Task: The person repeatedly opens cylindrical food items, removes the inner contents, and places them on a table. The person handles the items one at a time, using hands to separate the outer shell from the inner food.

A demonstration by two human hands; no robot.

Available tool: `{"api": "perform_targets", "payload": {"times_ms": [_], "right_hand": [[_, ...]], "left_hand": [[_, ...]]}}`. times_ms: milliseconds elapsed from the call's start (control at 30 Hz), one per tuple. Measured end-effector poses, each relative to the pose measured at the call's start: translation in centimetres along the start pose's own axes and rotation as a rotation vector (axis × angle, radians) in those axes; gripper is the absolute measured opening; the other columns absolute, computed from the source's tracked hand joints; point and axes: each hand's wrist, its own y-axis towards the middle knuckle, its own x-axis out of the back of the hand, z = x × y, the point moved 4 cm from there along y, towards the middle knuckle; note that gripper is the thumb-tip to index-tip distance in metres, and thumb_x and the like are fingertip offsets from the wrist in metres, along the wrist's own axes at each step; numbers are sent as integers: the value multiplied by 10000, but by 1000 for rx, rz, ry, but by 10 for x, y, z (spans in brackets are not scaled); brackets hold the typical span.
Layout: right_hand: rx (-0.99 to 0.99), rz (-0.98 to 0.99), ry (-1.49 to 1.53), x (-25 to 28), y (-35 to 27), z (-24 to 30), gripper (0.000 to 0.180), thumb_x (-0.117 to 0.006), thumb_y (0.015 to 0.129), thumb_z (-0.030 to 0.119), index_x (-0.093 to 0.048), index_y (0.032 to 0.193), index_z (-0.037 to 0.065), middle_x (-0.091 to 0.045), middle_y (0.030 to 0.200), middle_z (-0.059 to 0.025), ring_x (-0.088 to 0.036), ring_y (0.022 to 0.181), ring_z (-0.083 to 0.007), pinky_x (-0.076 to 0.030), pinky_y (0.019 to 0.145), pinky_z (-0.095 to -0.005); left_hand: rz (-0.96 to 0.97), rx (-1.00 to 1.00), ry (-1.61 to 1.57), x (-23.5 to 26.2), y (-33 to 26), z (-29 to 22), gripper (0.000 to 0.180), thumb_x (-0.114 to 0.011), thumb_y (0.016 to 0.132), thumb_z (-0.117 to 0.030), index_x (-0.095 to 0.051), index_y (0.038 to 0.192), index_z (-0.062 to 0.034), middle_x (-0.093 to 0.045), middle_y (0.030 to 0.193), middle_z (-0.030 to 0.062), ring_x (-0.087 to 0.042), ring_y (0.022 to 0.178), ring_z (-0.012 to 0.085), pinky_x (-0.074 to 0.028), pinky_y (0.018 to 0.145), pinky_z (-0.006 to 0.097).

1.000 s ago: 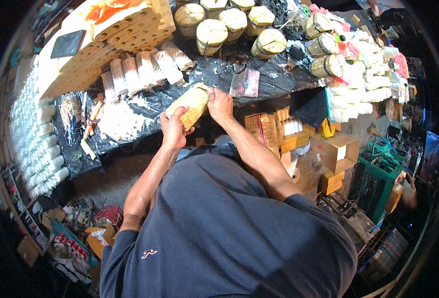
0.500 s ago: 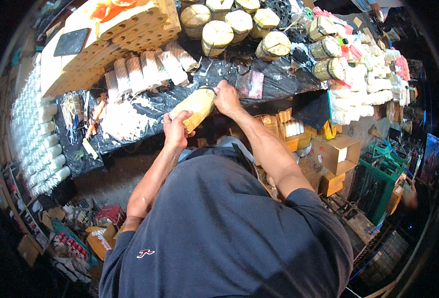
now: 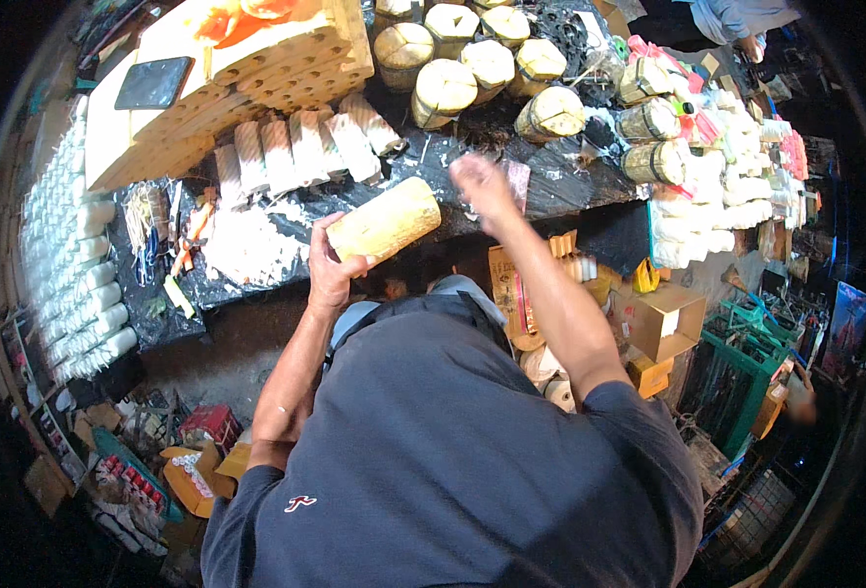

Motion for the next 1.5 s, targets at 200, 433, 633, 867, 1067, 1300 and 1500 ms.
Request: {"api": "perform_targets", "payload": {"times_ms": [200, 433, 633, 867, 1067, 1300, 1500], "right_hand": [[40, 434, 364, -47, -53, 8, 764, -872, 840, 189, -525, 1502, 32, -672, 1337, -110, -620, 1256, -213, -517, 1053, -357], [833, 77, -882, -44, -97, 105, 987, -917, 628, 249, -505, 1504, 59, -530, 1389, -201, -585, 1224, -399, -584, 976, -466], [1061, 275, -1071, -43, -71, 99, 937, -901, 644, 171, -510, 1486, 44, -534, 1393, -186, -585, 1198, -377, -600, 954, -464], [906, 244, -679, -1, -55, 85, 938, -915, 712, 275, -502, 1518, 32, -536, 1442, -227, -531, 1361, -422, -497, 1130, -510], [144, -382, -917, 100, -16, 0, 849, -902, 774, 475, -560, 1354, -43, -631, 1300, -295, -666, 1163, -444, -545, 1005, -514], [45, -389, -501, 103, 9, -26, 622, -956, 700, 167, -636, 1195, -31, -764, 1094, -214, -743, 972, -373, -576, 917, -460], [109, -199, -257, 111, -37, -3, 326, -804, 838, 39, -686, 1138, -15, -760, 994, -147, -720, 908, -207, -561, 840, -377]], "left_hand": [[199, -120, 247, -14, 11, -10, 941, -936, 619, -117, -484, 1440, -50, -634, 1268, 115, -600, 1212, 236, -472, 1089, 383], [363, -324, 919, -36, 50, -16, 1023, -928, 623, -256, -500, 1527, -44, -577, 1484, 229, -535, 1407, 386, -414, 1203, 465], [447, -156, 391, -63, 72, -6, 1106, -919, 690, -260, -382, 1623, -3, -491, 1608, 226, -484, 1486, 330, -413, 1209, 439], [399, -340, 661, -89, 81, -13, 1174, -1001, 676, -444, -432, 1600, 4, -537, 1564, 238, -547, 1431, 341, -439, 1190, 440], [176, -552, 795, -97, 56, -3, 1045, -967, 738, -450, -480, 1545, 2, -597, 1463, 245, -574, 1376, 367, -446, 1166, 471], [248, -780, 1035, -120, 45, -36, 1055, -980, 688, -425, -485, 1539, -45, -486, 1542, 240, -550, 1372, 418, -467, 1158, 497], [283, -703, 927, -119, 69, -7, 1039, -971, 663, -293, -475, 1544, -56, -496, 1536, 253, -533, 1404, 433, -466, 1184, 486]]}}
